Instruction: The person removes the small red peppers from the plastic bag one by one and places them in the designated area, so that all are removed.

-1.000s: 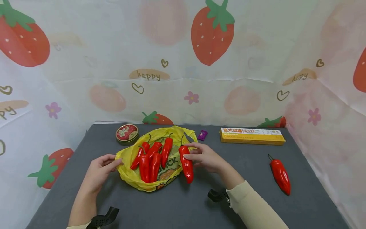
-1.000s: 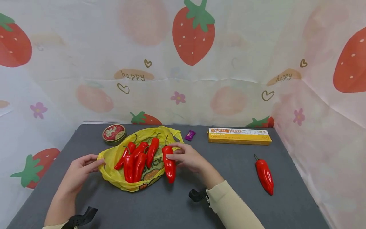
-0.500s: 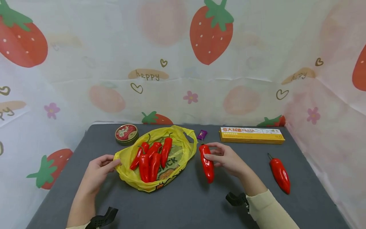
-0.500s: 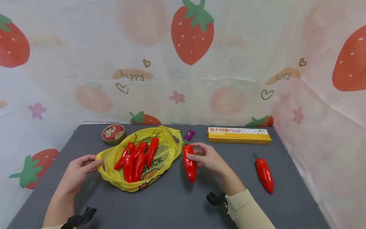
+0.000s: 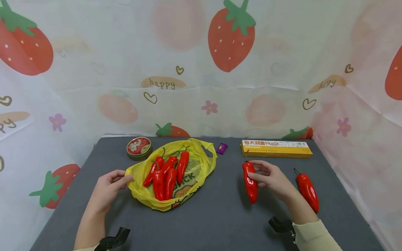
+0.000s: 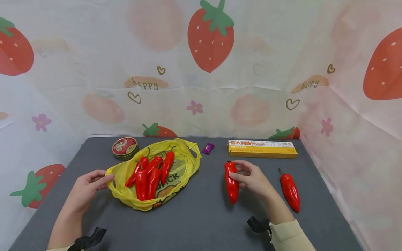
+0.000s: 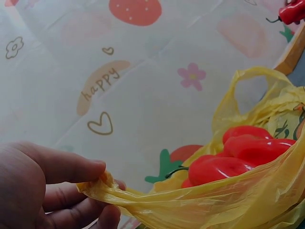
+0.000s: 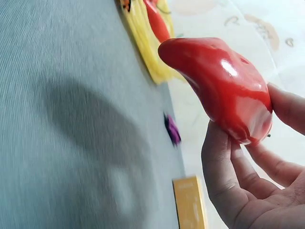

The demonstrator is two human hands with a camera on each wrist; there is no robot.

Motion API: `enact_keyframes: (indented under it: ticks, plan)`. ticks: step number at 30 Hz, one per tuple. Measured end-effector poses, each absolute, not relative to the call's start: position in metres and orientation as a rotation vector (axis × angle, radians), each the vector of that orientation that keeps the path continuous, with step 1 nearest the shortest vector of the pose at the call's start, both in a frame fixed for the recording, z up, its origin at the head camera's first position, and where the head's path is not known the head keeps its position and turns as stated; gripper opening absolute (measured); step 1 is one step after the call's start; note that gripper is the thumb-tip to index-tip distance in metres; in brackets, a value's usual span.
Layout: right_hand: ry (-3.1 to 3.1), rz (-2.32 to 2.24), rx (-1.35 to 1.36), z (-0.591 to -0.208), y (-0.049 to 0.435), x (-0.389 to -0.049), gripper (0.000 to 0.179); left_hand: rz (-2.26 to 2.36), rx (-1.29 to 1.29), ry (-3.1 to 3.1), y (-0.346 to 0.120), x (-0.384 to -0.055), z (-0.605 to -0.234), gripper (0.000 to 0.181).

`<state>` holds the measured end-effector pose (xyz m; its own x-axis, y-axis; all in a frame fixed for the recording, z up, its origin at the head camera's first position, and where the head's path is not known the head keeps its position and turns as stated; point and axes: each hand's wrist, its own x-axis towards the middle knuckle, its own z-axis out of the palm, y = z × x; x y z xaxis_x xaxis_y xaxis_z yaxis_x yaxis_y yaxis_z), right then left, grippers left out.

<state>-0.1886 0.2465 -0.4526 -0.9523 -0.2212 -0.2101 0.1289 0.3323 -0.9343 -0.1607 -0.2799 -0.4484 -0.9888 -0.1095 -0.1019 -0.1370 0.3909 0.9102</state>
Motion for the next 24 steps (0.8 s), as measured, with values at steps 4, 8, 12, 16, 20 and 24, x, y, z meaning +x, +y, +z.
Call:
enact_keyframes:
  ticks: [4, 8, 12, 16, 20, 24]
  plan:
    - [2.329, -1.654, -0.054, -0.447, 0.262, -0.185, 0.065, 1.718, -0.231, 2.592, -0.279, -0.161, -0.447, 0.044]
    - [2.351, -1.654, -0.026, -0.444, 0.274, -0.182, 0.066, 1.720, -0.227, 2.594, -0.278, -0.161, -0.447, 0.044]
    - [2.395, -1.637, -0.014, -0.444, 0.287, -0.178, 0.066, 1.701, -0.230, 2.587, -0.276, -0.162, -0.448, 0.045]
    - [2.458, -1.590, 0.001, -0.442, 0.299, -0.175, 0.066, 1.685, -0.229, 2.583, -0.275, -0.163, -0.449, 0.045]
    - [2.520, -1.513, 0.020, -0.439, 0.311, -0.176, 0.068, 1.687, -0.241, 2.592, -0.275, -0.164, -0.449, 0.044]
    - [2.583, -1.404, 0.060, -0.439, 0.325, -0.176, 0.073, 1.701, -0.243, 2.582, -0.275, -0.163, -0.450, 0.044]
